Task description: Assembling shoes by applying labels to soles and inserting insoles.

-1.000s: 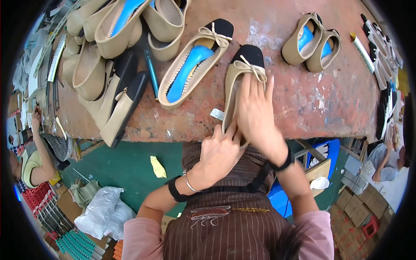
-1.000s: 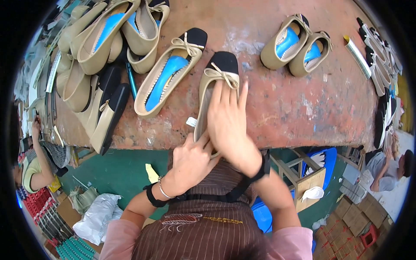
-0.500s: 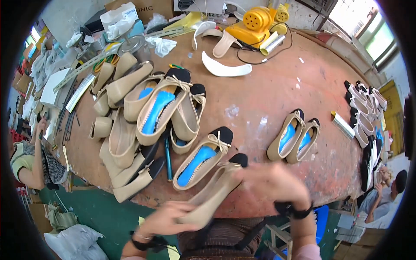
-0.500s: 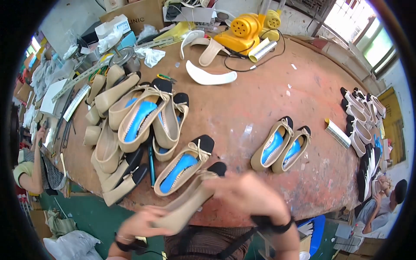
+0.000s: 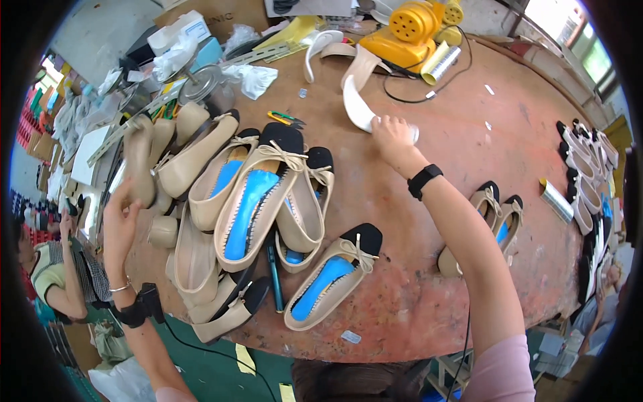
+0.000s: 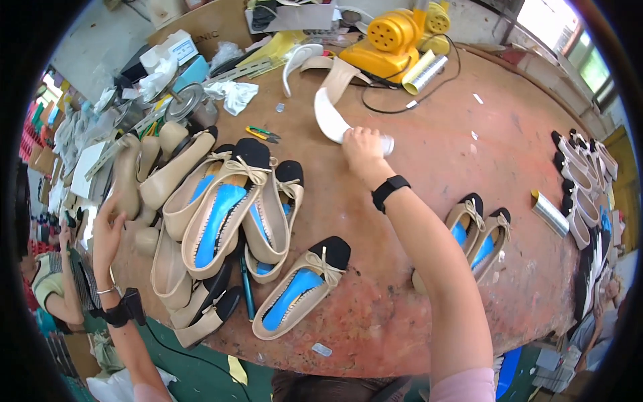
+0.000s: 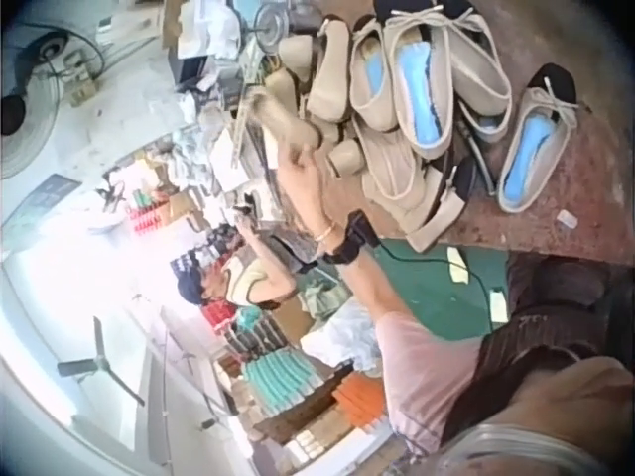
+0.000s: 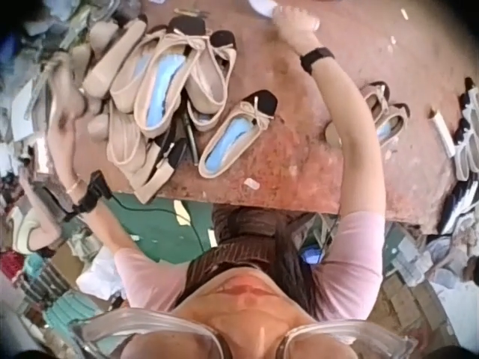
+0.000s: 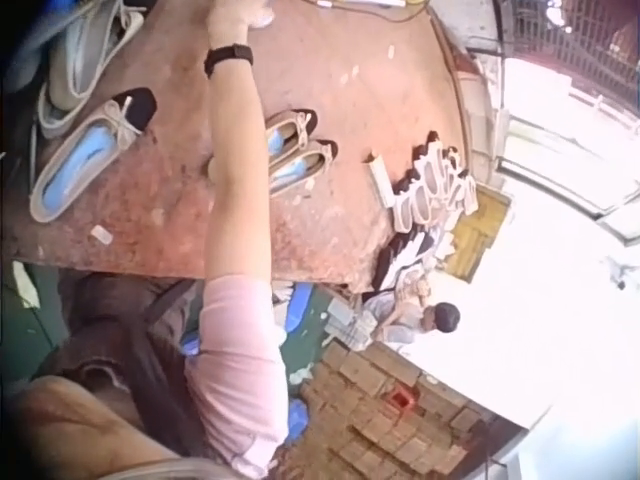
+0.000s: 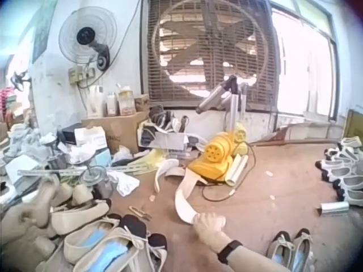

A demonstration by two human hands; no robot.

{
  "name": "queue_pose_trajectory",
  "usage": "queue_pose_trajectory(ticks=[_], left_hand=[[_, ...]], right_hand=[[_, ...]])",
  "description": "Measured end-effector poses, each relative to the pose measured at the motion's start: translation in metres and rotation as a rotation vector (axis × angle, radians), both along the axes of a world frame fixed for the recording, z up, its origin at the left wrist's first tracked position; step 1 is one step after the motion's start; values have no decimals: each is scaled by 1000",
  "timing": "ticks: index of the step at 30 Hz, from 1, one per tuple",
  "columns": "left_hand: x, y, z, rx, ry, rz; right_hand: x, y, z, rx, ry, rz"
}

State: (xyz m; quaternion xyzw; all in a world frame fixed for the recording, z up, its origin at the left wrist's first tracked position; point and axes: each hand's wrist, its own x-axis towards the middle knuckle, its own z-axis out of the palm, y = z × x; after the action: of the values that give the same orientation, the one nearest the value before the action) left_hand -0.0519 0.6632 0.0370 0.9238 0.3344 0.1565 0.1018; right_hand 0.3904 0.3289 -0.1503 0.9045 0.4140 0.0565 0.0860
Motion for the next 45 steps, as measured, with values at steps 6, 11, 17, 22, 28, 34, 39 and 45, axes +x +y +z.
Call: queue_pose_trajectory(ticks=[6,11,17,22,28,34,39,45], left_hand=[[64,-190,18,176,-139,-299],[109,-357,-42,-278,-54,-1135],[175,-478,-130,-164,-75,-1084],[197,-484,-161,-198,-346,-896],[151,-444,-122,-619,-317,-749],[4,-373,-93,-583,-112,-780],[-48,-338,-118,-325,102,-809],[-64,-343,-172,-418,-78,-795]], right_hand=[[-52,-66,91,457,349,-46],[-163,-202,199,1526,937,9],[-259,-323,195,1626,979,-51],[-307,-368,185,1635,768,-150],[-326,-405,129,1792,753,-552],[-332,-371,117,1924,1036,-632],[-328,-385,104,1397,827,-515],[-347,-272,102,591,356,118]])
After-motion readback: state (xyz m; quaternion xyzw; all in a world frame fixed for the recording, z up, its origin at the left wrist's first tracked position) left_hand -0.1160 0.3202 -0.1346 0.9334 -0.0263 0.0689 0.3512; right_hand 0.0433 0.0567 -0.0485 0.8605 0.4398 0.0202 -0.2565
